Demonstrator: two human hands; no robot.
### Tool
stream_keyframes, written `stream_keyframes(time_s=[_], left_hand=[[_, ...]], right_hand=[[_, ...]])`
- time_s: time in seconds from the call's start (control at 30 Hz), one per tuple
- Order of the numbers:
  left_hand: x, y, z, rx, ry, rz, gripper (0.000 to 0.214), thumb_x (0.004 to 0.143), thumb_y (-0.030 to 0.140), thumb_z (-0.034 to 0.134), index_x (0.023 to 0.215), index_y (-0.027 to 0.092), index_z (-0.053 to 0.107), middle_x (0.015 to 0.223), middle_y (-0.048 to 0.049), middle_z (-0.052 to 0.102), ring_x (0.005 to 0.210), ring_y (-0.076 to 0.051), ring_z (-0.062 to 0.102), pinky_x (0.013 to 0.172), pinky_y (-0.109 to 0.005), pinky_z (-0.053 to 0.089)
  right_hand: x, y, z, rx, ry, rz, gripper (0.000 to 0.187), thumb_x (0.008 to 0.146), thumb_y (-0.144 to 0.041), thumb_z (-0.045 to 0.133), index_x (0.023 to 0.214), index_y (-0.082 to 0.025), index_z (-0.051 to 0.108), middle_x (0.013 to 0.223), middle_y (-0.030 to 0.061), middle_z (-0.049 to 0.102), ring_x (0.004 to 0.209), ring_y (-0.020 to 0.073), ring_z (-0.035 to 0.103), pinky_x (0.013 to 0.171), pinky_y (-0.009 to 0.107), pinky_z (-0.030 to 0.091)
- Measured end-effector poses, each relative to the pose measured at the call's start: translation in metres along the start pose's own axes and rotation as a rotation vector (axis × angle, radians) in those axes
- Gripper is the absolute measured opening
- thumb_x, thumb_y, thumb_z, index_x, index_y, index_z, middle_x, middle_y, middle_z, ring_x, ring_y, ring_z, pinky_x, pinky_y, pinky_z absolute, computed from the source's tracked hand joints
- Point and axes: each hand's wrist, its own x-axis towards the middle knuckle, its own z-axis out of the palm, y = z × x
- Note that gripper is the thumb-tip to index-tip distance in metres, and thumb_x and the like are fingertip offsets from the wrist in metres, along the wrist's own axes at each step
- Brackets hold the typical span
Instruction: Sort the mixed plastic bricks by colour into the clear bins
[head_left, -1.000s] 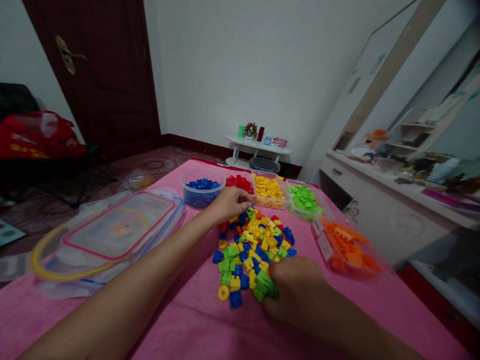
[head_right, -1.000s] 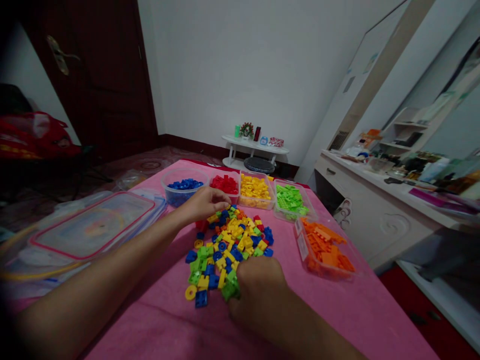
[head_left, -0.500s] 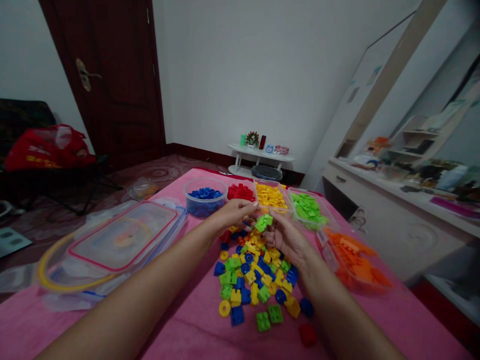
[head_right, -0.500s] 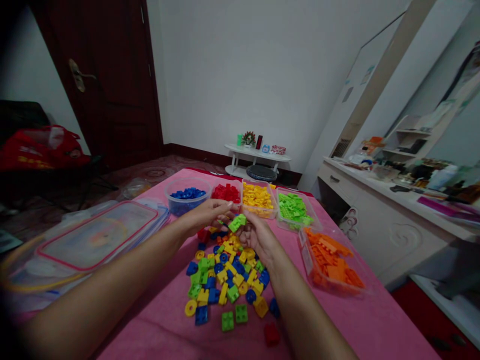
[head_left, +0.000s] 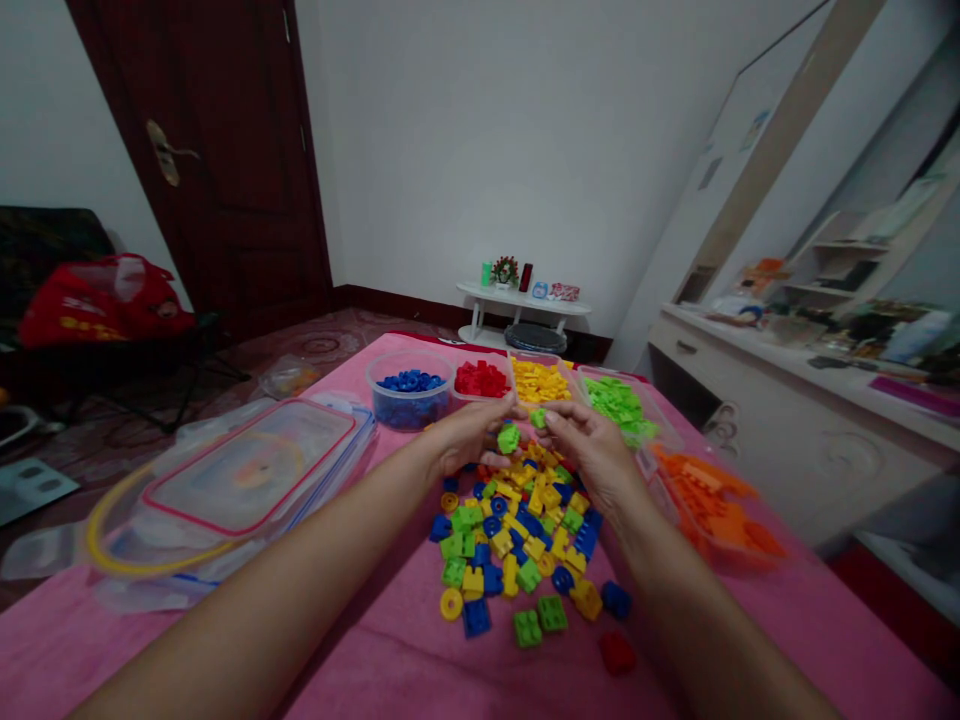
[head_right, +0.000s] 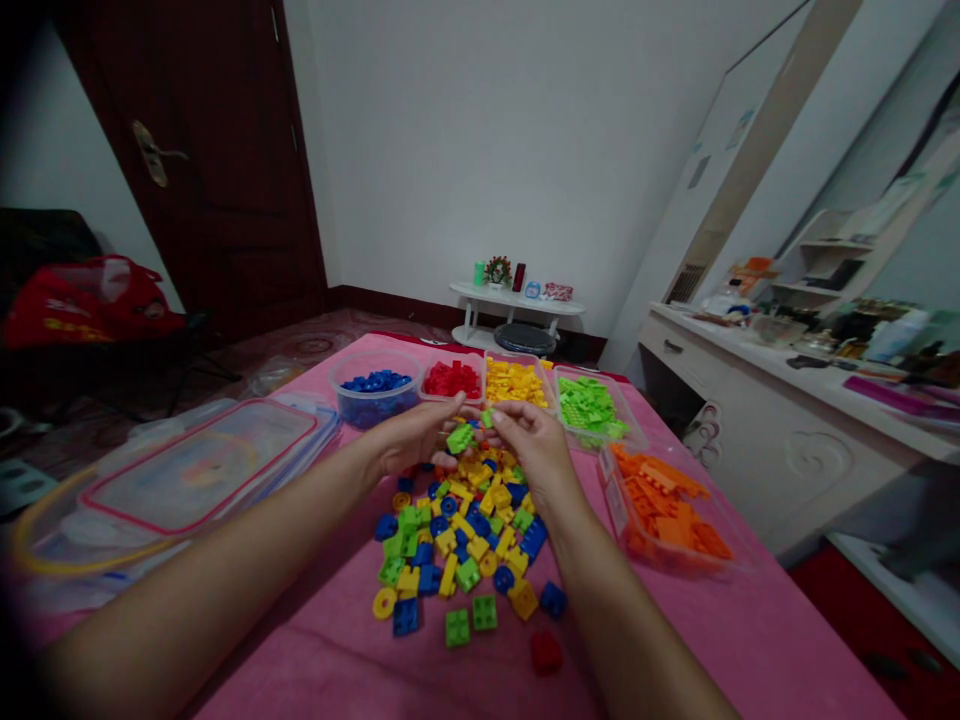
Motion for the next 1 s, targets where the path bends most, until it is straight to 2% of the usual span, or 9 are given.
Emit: stream_keyframes(time_s=[0.1,0.23,0.33,0.47,0.57,0.67,0.73,0.87,1.0], left_hand=[[0.004,-0.005,0.0,-0.147,-0.094,-0.117,0.048,0.076,0.06,0.056,0.095,0.017,0.062,0.082,-0.0047,0.064,0.06,-0.01,0.06,0.041,-0.013,0.042],[0.009,-0.009,-0.001,-0.157,0.018,-0.08,0.021,0.076,0.034,0.063,0.084,0.015,0.06,0.07,-0.0007,0.06,0.044,-0.003,0.046,0.032,-0.009,0.024],[0.01,-0.01,-0.003,-0.007,0.181,0.01,0.016,0.071,0.024,0.066,0.08,0.013,0.059,0.071,-0.0001,0.06,0.045,-0.003,0.046,0.034,-0.01,0.027],[0.008,-0.009,-0.004,0.136,0.255,0.067,0.028,0.061,0.021,0.071,0.087,0.015,0.062,0.074,-0.0002,0.062,0.053,-0.005,0.053,0.04,-0.012,0.034],[0.009,-0.009,-0.005,0.049,0.193,0.033,0.034,0.059,0.029,0.074,0.089,0.016,0.062,0.08,-0.0025,0.064,0.057,-0.007,0.055,0.039,-0.012,0.03],[0.013,-0.011,-0.008,0.056,0.199,0.05,0.033,0.068,0.04,0.067,0.089,0.015,0.062,0.081,-0.0046,0.064,0.054,-0.008,0.053,0.037,-0.014,0.024],[0.016,-0.015,-0.009,0.304,0.285,0.156,0.027,0.073,0.038,0.062,0.088,0.015,0.063,0.08,-0.0046,0.064,0.057,-0.01,0.054,0.04,-0.016,0.029],[0.017,-0.024,-0.008,1.15,0.403,0.445,0.021,0.076,0.025,0.059,0.094,0.02,0.069,0.09,-0.0065,0.064,0.087,-0.02,0.06,0.069,-0.026,0.045],[0.018,-0.03,-0.005,1.564,0.401,0.428,0.041,0.079,0.025,0.056,0.12,0.026,0.059,0.107,-0.0092,0.058,0.091,-0.023,0.06,0.075,-0.031,0.046]], right_hand=[[-0.004,-0.008,0.004,-0.247,-0.047,-0.11,0.034,0.068,-0.035,0.069,0.096,-0.016,0.064,0.088,0.0058,0.069,0.072,0.0158,0.064,0.067,0.027,0.05],[0.001,-0.014,-0.012,-0.806,0.019,-0.267,0.019,0.074,-0.028,0.06,0.085,-0.016,0.069,0.08,0.0052,0.069,0.067,0.0151,0.06,0.062,0.026,0.043],[0.007,-0.008,-0.033,-1.187,-0.027,-0.185,0.015,0.072,-0.023,0.058,0.079,-0.019,0.071,0.075,0.0027,0.069,0.065,0.0138,0.059,0.058,0.024,0.037],[0.009,0.006,-0.045,-1.372,-0.185,-0.01,0.013,0.068,-0.026,0.062,0.076,-0.02,0.07,0.069,0.0001,0.067,0.059,0.0111,0.055,0.052,0.022,0.03],[0.007,0.012,-0.044,-1.36,-0.254,0.038,0.012,0.067,-0.025,0.062,0.074,-0.019,0.07,0.065,-0.001,0.065,0.057,0.0097,0.053,0.051,0.021,0.03],[0.008,0.013,-0.043,-1.299,-0.296,0.055,0.014,0.064,-0.019,0.058,0.071,-0.018,0.07,0.06,-0.0014,0.063,0.054,0.0092,0.052,0.05,0.02,0.031],[0.01,0.013,-0.044,-1.217,-0.252,0.053,0.014,0.062,-0.018,0.057,0.069,-0.017,0.069,0.058,-0.001,0.063,0.052,0.0093,0.051,0.049,0.02,0.031],[0.016,0.012,-0.043,-0.857,-0.074,-0.001,0.014,0.06,-0.021,0.056,0.066,-0.013,0.066,0.058,0.0008,0.062,0.052,0.0104,0.052,0.049,0.021,0.036],[0.015,0.006,-0.036,-0.427,0.101,-0.016,0.021,0.059,-0.026,0.06,0.075,-0.013,0.065,0.062,0.0,0.061,0.05,0.0095,0.052,0.047,0.021,0.04]])
